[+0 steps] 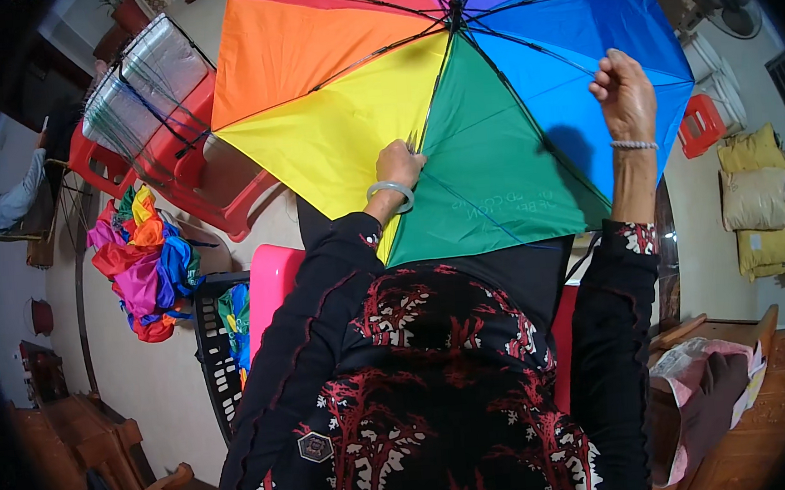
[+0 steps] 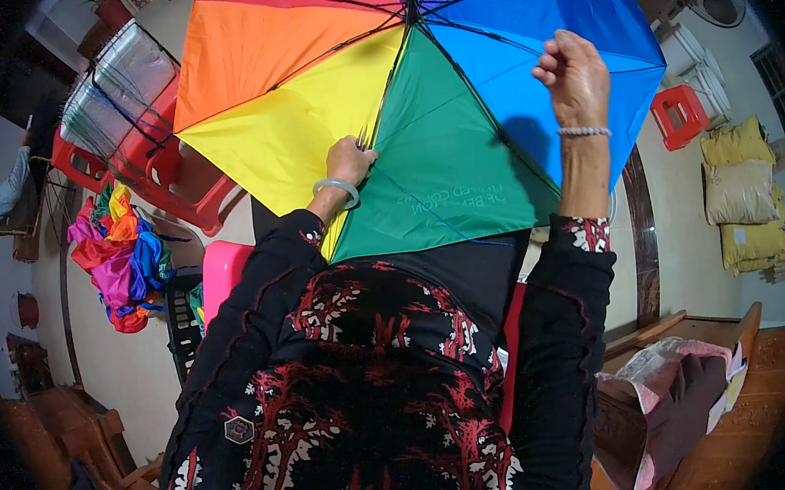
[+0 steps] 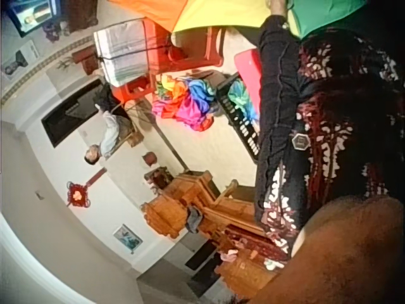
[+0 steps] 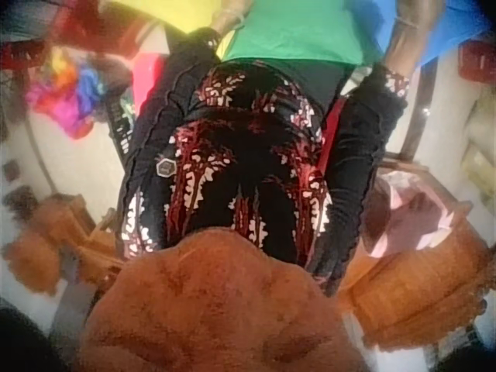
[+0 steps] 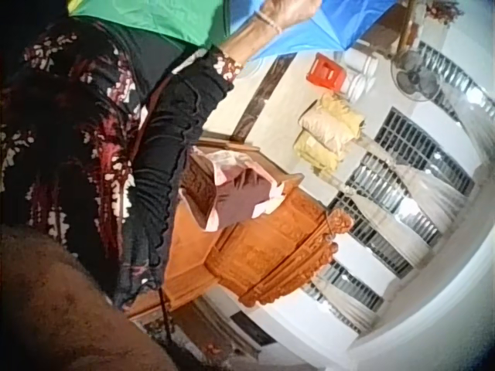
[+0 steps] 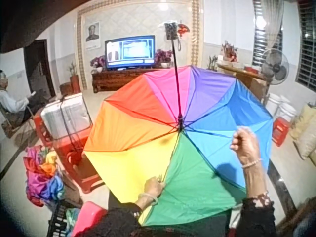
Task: The person is repairing or assembling a rainbow-colored umbrella, securing the fabric to the spokes and trimming excess material.
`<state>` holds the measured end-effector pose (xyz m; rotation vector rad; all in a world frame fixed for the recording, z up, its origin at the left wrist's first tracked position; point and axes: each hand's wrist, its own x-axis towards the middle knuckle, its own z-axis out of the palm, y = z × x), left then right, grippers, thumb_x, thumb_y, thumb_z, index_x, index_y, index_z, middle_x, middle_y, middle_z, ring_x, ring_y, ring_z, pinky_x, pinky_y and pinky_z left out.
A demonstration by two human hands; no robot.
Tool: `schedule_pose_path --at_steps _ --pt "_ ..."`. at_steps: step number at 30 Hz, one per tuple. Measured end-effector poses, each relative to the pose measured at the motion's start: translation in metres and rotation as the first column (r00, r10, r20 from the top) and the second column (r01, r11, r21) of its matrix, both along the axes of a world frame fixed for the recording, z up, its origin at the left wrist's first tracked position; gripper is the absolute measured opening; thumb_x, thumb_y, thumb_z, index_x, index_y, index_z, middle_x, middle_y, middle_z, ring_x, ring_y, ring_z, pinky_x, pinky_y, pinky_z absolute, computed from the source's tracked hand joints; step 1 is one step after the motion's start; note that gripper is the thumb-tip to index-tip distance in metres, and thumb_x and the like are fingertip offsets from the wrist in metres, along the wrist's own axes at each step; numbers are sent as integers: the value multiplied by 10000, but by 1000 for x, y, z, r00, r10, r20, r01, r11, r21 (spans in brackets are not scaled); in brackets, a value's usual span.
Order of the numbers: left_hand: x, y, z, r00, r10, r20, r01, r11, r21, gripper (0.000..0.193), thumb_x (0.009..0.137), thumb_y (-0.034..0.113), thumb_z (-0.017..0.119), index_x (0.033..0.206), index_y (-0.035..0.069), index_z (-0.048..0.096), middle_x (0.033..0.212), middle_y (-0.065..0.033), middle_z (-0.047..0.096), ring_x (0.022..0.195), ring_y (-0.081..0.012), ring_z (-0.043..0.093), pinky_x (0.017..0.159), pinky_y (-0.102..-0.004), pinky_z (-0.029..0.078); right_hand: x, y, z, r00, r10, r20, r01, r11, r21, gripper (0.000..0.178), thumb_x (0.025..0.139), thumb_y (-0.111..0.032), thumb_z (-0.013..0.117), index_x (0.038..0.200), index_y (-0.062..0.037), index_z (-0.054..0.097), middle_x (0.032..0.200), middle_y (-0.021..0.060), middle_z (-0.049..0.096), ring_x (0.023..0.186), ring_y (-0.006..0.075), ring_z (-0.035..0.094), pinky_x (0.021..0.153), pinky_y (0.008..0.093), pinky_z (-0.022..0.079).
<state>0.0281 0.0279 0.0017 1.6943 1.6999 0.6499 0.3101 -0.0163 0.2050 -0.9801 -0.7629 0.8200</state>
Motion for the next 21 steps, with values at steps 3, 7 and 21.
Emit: schedule_pose_path --at_steps 3,7,21 --pt "0 -2 2 1000 9 18 -9 1000 -6 256 652 189 683 780 -20 611 781 -211 617 756 -354 603 683 -415 475 21 -11 11 999 -32 -8 33 996 80 153 834 -116 566 935 -6 531 719 60 554 571 132 515 496 257 448" --pt "2 -3 4 1000 1 6 -1 1000 -8 261 653 196 689 778 -19 611 783 -214 616 756 -354 603 681 -416 475 56 -31 28 993 -92 -74 104 976 190 94 841 -105 550 856 -12 539 714 63 551 584 144 520 538 270 462" --pt "-4 -5 14 994 -29 104 38 995 -88 205 689 161 664 750 -25 605 680 -182 617 603 -280 623 613 -374 490 104 -64 49 920 -383 79 348 894 283 153 874 -101 489 761 2 501 682 79 550 623 170 571 600 320 523"
